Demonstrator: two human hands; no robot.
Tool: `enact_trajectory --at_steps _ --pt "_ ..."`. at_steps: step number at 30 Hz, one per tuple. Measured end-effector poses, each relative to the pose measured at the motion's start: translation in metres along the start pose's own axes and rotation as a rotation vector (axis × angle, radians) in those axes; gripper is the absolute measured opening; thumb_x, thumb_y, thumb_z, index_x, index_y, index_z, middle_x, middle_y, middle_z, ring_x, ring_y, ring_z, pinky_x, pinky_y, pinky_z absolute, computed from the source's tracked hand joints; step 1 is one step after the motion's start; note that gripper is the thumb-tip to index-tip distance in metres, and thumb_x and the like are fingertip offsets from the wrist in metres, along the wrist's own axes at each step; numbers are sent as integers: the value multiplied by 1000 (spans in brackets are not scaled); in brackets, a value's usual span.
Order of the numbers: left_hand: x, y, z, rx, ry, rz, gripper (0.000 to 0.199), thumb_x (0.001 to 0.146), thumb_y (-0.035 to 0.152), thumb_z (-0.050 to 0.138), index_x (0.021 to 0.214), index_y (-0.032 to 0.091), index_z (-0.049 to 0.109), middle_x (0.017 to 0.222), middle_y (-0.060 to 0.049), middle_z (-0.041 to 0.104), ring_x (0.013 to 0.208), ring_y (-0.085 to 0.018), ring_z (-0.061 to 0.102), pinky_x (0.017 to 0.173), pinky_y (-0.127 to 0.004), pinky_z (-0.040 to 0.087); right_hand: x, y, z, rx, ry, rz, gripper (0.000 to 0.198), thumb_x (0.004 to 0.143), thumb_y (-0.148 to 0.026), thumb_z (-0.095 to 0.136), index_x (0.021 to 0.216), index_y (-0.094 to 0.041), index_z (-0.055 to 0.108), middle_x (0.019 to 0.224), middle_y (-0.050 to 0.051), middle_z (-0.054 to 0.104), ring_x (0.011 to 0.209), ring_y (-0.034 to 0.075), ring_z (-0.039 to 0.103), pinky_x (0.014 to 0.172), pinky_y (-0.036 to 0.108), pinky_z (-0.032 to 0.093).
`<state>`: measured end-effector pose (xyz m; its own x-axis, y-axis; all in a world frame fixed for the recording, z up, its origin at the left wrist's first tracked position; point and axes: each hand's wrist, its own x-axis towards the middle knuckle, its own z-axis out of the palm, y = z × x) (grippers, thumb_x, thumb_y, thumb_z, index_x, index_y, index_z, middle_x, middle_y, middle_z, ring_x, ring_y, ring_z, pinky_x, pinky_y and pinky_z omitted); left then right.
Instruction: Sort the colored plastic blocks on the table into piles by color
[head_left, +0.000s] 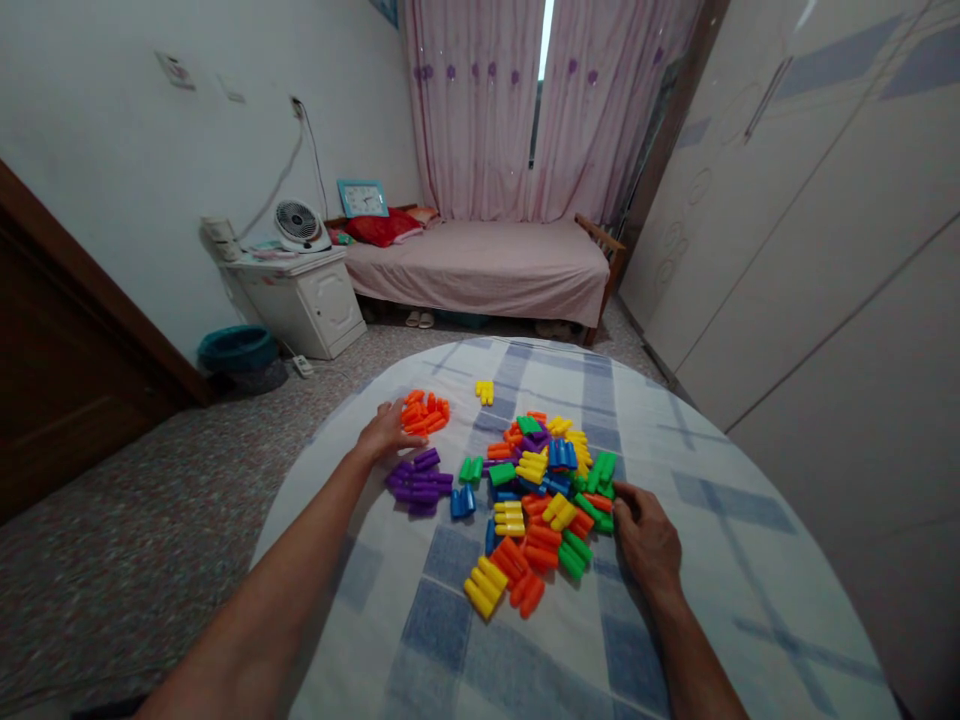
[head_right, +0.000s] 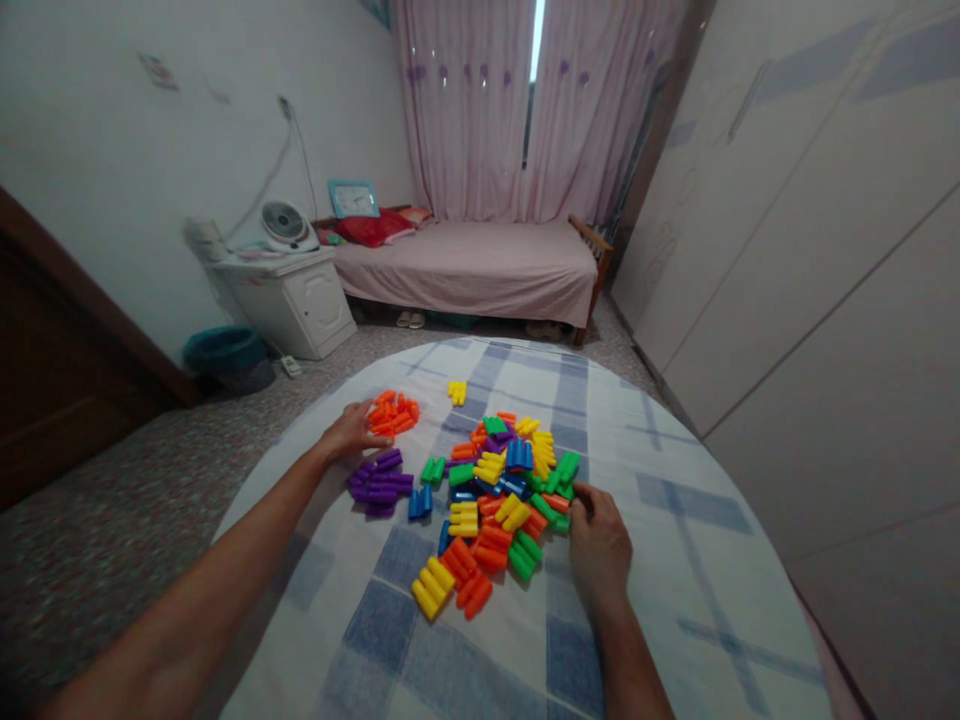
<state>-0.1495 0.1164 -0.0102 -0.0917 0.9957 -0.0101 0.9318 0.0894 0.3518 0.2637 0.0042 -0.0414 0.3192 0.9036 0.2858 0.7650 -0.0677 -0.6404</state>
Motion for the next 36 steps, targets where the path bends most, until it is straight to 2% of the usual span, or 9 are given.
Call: enact_trajectory --at_steps 3,6,18,23,26,28,32,36 --pt "11 4 4 -25 -28 77 97 53 47 76 136 21 31 132 -11 45 119 -27 47 95 -34 41 0 -1 0 -10 3 8 38 80 -36 38 103 -20 63 106 5 64 91 19 59 77 30 43" --pt "21 11 7 -39 -44 111 93 54 43 76 134 20 35 134 -12 45 119 -26 47 96 -35 40 0 -2 -1 -6 -4 14 38 80 -36 37 103 -20 62 106 5 64 91 20 59 77 31 43" --pt "43 42 17 -51 -33 90 85 59 42 73 133 20 38 132 -13 49 116 -27 50 91 -35 41 1 1 1 20 -4 19 38 80 -37 38 102 -20 63 104 6 65 94 20 59 79 32 43" --pt "38 53 8 -41 -31 114 87 60 46 72 135 22 35 136 -13 45 118 -28 49 89 -34 42 2 5 2 19 -13 27 38 80 -38 37 102 -20 63 106 6 65 95 21 59 81 32 43" --pt "23 48 -5 33 6 94 92 62 56 67 140 26 28 138 -14 39 114 -30 51 85 -35 44 2 6 2 28 -24 45 39 80 -38 37 103 -20 62 106 6 65 95 21 60 80 33 44" --pt "11 40 -12 98 2 75 93 62 56 67 141 25 27 132 -14 42 109 -30 54 82 -35 45 3 5 2 31 -36 47 39 80 -39 37 103 -20 62 106 6 64 95 21 59 80 33 44" --pt "-3 24 -8 78 -52 74 84 63 36 68 138 22 33 113 -10 53 93 -24 60 78 -30 46 3 4 1 22 -42 51 39 81 -39 36 102 -20 63 106 6 64 94 21 60 79 33 44" --pt "4 22 8 -17 0 84 70 68 26 63 133 17 39 106 -8 57 93 -21 58 79 -29 45 2 5 1 12 -64 77 40 82 -42 36 104 -22 63 107 4 64 94 21 60 77 32 45"
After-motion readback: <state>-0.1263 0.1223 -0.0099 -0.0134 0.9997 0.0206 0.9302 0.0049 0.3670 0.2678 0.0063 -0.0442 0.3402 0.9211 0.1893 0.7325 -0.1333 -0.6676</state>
